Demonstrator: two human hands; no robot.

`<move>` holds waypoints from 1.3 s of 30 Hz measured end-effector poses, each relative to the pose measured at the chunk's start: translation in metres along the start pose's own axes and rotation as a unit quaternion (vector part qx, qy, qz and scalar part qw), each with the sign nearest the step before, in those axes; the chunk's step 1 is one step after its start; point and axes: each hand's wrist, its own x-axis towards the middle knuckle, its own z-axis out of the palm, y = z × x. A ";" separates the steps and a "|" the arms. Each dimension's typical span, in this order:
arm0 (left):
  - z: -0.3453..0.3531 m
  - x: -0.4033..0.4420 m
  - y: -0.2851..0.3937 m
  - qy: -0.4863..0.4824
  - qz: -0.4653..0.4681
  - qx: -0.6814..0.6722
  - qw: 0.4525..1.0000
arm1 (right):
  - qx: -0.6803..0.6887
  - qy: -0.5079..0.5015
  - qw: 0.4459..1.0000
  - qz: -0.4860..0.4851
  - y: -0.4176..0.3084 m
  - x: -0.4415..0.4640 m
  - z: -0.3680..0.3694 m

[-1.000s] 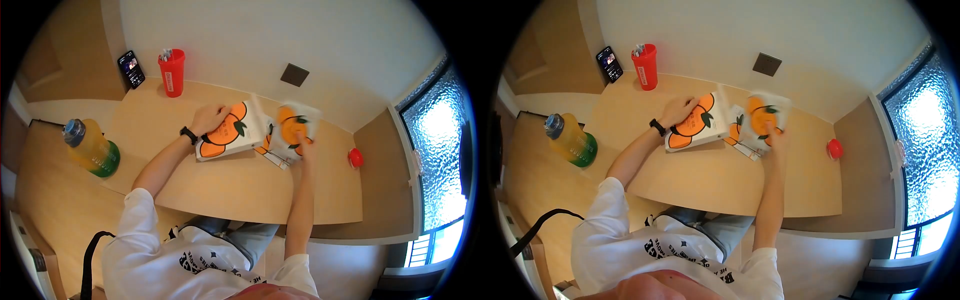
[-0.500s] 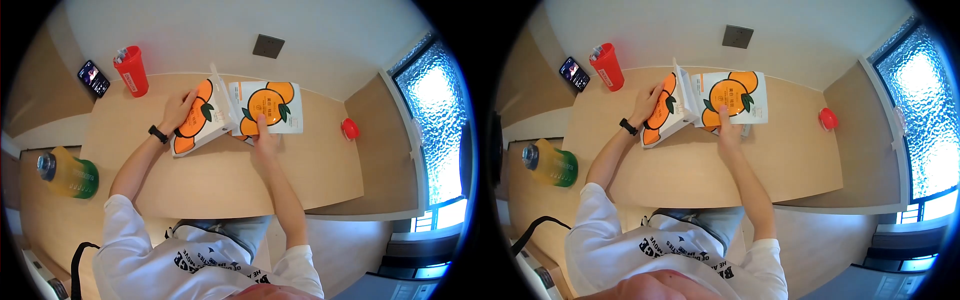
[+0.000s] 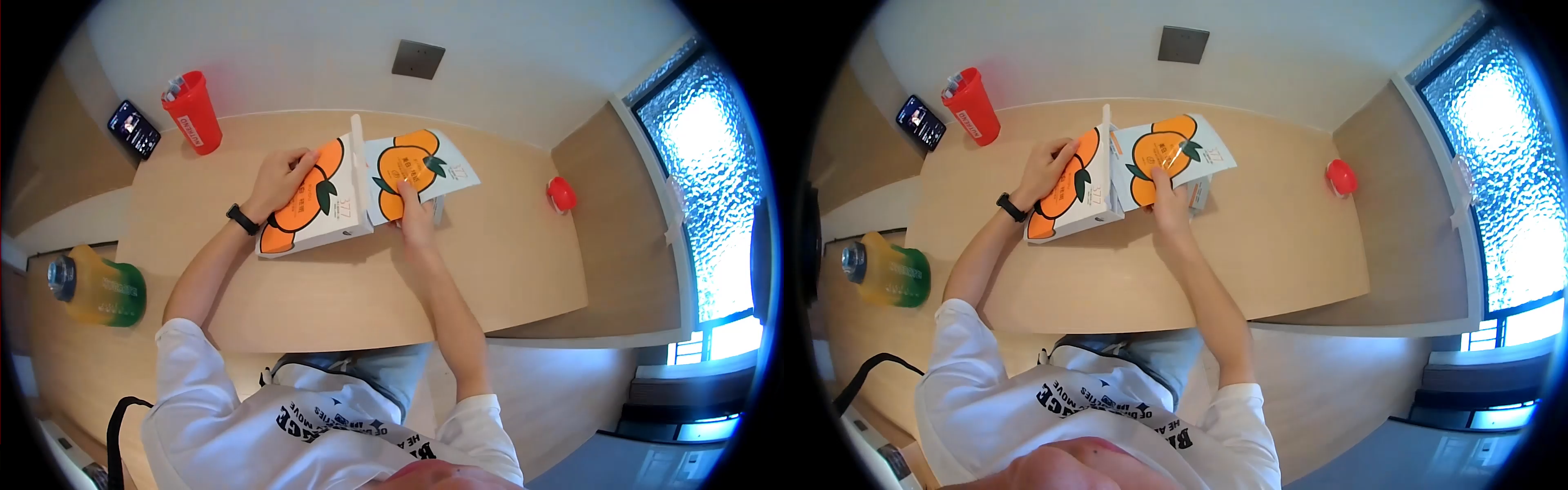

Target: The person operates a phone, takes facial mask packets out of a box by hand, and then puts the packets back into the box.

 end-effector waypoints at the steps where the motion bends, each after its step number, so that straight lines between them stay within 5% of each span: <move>1: -0.001 -0.001 0.003 -0.009 -0.013 0.007 1.000 | -0.036 -0.002 0.999 0.013 0.000 -0.003 0.000; 5: 0.001 0.001 0.005 -0.014 0.027 0.068 0.997 | 0.094 0.014 0.994 -0.051 0.016 0.017 -0.004; 21: -0.004 -0.001 -0.009 0.025 0.014 -0.009 1.000 | 0.182 0.010 0.983 -0.007 0.002 0.001 0.001; 30: -0.005 -0.002 -0.004 0.024 0.025 0.019 0.999 | 0.136 -0.032 0.990 -0.005 0.001 -0.001 -0.001; 33: -0.004 -0.001 -0.006 0.014 0.013 0.009 1.000 | 0.054 0.006 0.989 -0.135 0.019 0.009 0.002; 36: -0.002 -0.002 -0.002 0.010 0.008 -0.004 1.000 | -0.081 -0.031 0.992 -0.093 0.005 -0.014 0.006; 39: -0.003 -0.002 -0.005 0.019 0.041 0.008 0.999 | -0.025 -0.074 0.994 -0.080 0.008 -0.014 0.012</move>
